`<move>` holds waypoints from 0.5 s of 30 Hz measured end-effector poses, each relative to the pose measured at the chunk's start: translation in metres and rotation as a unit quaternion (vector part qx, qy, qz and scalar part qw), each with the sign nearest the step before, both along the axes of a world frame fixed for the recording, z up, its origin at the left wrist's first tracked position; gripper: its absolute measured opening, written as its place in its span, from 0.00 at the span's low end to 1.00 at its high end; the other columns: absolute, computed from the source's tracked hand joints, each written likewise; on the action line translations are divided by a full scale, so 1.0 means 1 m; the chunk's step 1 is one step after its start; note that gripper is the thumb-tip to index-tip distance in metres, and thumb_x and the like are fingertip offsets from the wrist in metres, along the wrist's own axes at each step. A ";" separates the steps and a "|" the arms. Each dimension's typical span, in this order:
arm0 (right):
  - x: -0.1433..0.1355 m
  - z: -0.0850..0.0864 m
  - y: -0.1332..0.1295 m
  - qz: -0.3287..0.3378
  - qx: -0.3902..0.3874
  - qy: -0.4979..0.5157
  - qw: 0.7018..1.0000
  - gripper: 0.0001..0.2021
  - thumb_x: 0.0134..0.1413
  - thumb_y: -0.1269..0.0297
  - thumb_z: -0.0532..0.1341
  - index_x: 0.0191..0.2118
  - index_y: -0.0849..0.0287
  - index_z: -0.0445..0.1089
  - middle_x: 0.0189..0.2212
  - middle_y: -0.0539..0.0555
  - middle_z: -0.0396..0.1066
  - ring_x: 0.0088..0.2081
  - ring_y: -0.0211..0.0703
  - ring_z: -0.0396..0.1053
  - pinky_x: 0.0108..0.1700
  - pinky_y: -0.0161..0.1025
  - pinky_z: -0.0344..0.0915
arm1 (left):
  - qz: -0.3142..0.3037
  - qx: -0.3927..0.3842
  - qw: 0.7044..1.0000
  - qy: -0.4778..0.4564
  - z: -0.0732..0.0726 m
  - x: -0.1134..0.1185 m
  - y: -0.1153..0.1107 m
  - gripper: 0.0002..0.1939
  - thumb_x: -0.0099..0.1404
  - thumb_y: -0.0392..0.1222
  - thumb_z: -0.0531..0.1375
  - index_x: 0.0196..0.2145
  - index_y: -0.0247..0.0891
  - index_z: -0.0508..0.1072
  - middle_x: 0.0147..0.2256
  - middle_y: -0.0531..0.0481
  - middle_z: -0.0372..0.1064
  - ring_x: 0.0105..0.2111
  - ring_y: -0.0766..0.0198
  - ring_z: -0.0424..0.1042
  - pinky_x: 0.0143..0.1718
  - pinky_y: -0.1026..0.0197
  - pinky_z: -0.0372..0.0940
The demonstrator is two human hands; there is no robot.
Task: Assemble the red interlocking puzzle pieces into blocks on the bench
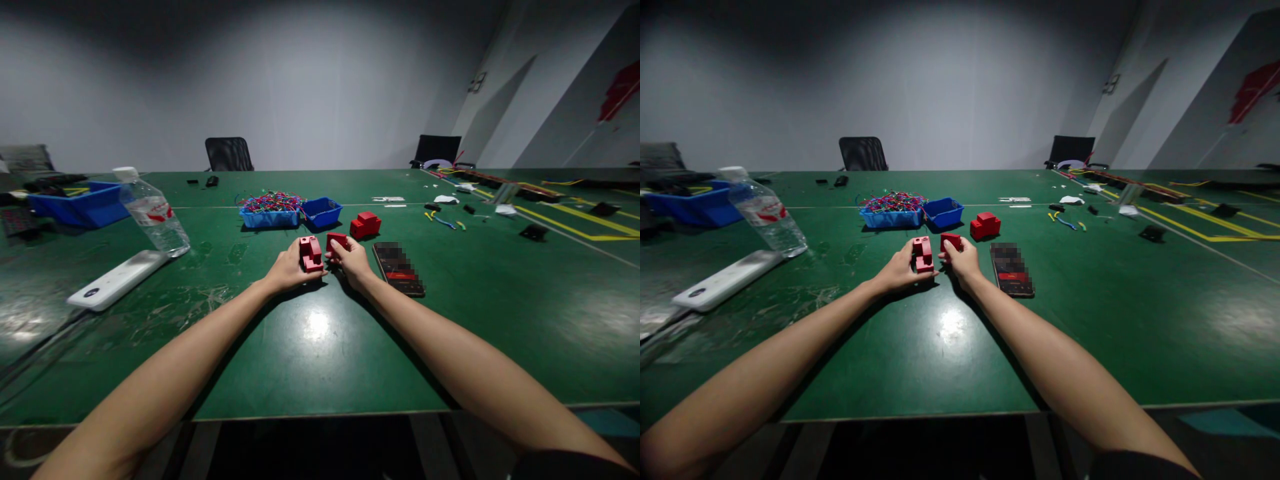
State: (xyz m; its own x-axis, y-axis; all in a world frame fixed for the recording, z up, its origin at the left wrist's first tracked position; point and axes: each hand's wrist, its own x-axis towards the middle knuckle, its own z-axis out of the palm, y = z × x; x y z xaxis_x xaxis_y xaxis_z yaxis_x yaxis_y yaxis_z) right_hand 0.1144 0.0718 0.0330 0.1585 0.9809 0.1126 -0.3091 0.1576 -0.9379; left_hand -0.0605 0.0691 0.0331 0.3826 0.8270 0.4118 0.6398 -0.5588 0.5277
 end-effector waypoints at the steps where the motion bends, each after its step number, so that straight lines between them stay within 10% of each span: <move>1: 0.000 0.001 0.001 0.002 -0.018 0.029 0.999 0.15 0.42 0.57 0.69 0.34 0.59 0.68 0.24 0.47 0.71 0.24 0.35 0.70 0.22 0.30 0.62 | 0.000 0.007 1.000 0.003 -0.001 0.000 0.000 0.45 0.49 0.62 0.66 0.57 0.37 0.57 0.49 0.40 0.68 0.47 0.49 0.73 0.46 0.50 0.68; 15: -0.004 -0.002 -0.001 -0.073 0.095 -0.033 0.992 0.23 0.42 0.54 0.68 0.43 0.58 0.65 0.33 0.52 0.73 0.35 0.41 0.73 0.42 0.42 0.70 | 0.091 0.058 0.992 0.061 0.002 0.004 -0.002 0.48 0.50 0.72 0.60 0.56 0.33 0.58 0.50 0.36 0.66 0.51 0.45 0.68 0.51 0.45 0.64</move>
